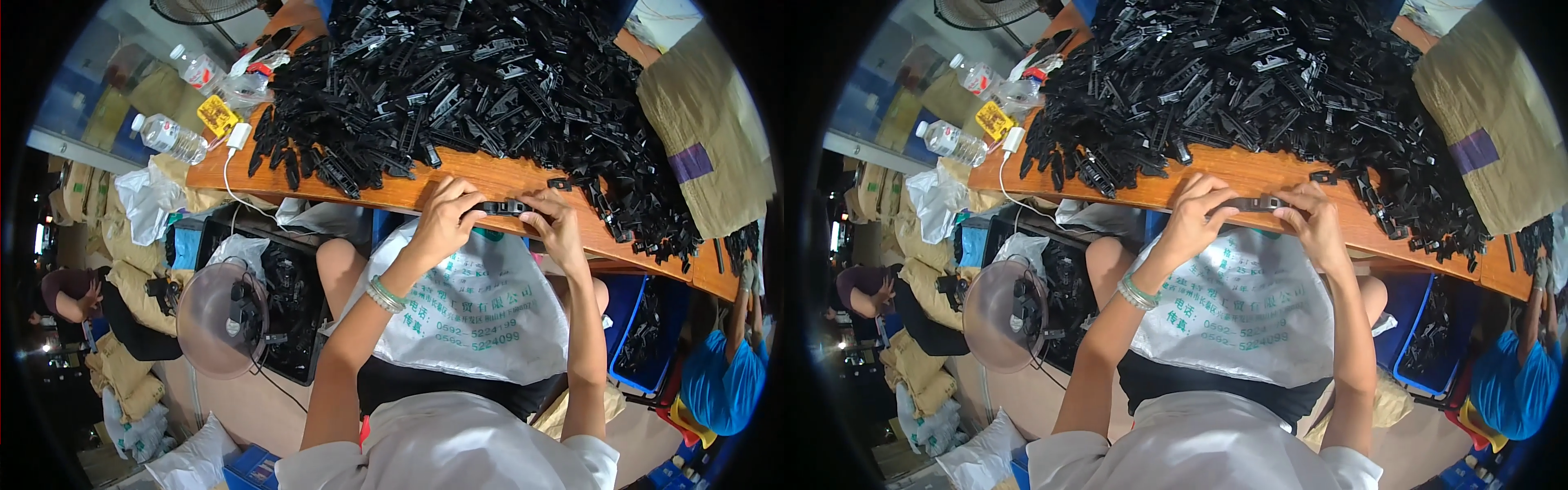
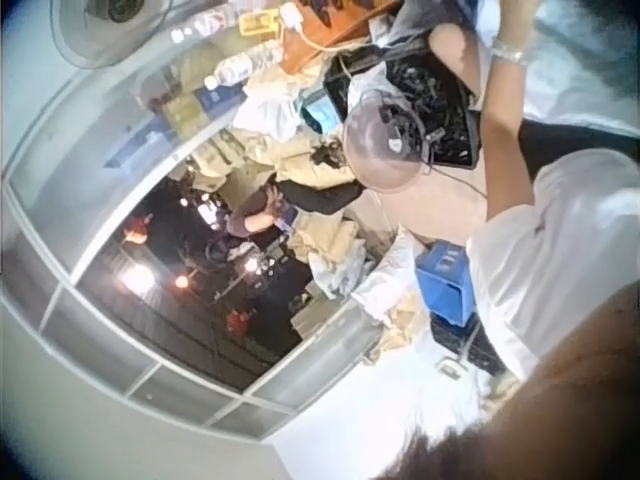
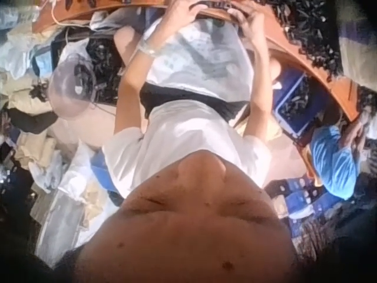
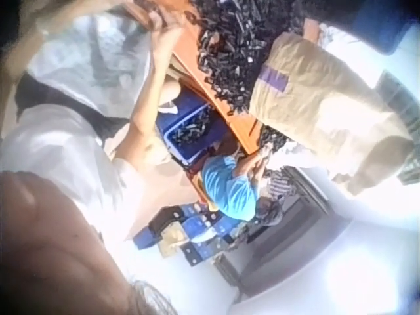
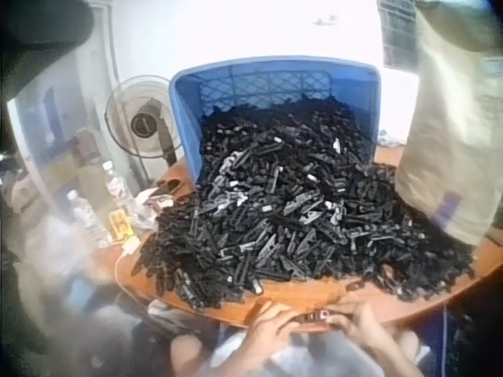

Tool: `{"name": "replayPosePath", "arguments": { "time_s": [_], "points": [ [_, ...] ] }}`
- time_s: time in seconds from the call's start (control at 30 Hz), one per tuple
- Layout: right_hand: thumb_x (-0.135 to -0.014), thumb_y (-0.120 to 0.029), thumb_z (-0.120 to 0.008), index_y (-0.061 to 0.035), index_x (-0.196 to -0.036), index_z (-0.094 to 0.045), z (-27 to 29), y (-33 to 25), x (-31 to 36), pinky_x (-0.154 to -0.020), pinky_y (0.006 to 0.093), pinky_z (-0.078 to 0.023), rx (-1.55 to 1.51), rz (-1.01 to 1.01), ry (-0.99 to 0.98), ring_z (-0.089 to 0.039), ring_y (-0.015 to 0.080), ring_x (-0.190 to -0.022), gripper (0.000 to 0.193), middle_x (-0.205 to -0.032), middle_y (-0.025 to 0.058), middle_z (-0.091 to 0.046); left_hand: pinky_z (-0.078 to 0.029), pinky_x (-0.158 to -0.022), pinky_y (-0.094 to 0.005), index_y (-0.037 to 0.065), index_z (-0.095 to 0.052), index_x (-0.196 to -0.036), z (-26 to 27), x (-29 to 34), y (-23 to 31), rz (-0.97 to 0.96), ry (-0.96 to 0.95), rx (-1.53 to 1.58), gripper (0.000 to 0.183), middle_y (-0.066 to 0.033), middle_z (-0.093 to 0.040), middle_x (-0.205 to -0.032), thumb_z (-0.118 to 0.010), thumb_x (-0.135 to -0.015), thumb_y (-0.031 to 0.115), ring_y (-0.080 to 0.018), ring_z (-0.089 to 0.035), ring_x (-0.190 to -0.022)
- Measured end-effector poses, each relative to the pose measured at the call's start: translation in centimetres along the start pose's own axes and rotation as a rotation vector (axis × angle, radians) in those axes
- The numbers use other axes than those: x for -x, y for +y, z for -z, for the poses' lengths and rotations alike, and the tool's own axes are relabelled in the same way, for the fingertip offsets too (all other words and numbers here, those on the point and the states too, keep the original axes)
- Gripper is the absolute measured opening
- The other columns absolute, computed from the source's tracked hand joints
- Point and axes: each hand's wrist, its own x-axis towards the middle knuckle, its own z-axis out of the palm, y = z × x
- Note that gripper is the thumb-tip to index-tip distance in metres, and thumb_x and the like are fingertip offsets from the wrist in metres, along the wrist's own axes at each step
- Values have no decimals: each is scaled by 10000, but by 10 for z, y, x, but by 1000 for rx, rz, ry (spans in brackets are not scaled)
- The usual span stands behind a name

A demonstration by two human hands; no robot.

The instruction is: The person sorts small black parts by hand from a large pile on a table, inspecting each one.

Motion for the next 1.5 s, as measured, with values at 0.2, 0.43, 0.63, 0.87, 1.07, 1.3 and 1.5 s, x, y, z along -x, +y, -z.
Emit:
{"name": "replayPosePath", "arguments": {
  "time_s": [0.2,0.43,0.63,0.87,1.07,1.3,1.5],
  "points": [
    [-737,-30,-696,4,-983,-694,-15,-4,-8,-792,334,-421,68,196,4,-518,239,-874,248,-887,78,-572,-455,-761,-381,-42,-637,-911,-4,-4,2,-44,12,17,207,-114,-572,-887,-705,-733,40,-297,-531,-859],
    [-792,40,-625,27,-913,-665,6,8,19,-714,343,-478,-151,67,30,-589,245,-858,128,-950,111,-572,-451,-759,-372,-35,-626,-1000,30,0,-3,-93,42,-78,270,-125,-563,-950,-693,-766,81,-291,-531,-870],
    [-757,-9,-628,-9,-1034,-615,24,22,-5,-781,411,-458,716,172,427,-551,337,-898,278,-956,137,-557,-407,-740,-354,-18,-583,-1078,50,-34,-20,-304,45,-772,314,-149,-538,-1017,-536,-770,17,-273,-503,-872],
    [-764,7,-647,-7,-1070,-612,7,1,-9,-797,376,-469,619,273,304,-556,331,-916,308,-1033,141,-570,-438,-760,-341,-24,-573,-1000,14,-25,5,-483,-173,-617,262,-118,-540,-976,-568,-754,66,-246,-519,-913],
    [-773,-10,-661,22,-1082,-596,-8,2,-9,-816,362,-474,109,29,248,-596,324,-906,317,-975,145,-584,-483,-720,-361,14,-595,-999,-13,-30,14,-332,-103,-302,325,-112,-527,-946,-730,-737,149,-266,-541,-875],
    [-759,-62,-686,12,-952,-673,-3,-3,11,-752,344,-473,225,-18,320,-598,302,-805,207,-886,149,-615,-477,-741,-378,-9,-633,-916,10,-17,-2,-132,32,-314,235,-104,-556,-936,-736,-718,65,-287,-546,-879],
    [-756,-48,-707,37,-983,-678,-16,-9,9,-754,320,-450,-96,-26,174,-575,249,-833,244,-863,131,-624,-453,-728,-367,-19,-644,-915,7,-16,1,-98,-6,-84,212,-103,-567,-882,-721,-726,38,-274,-529,-828]
  ]
}}
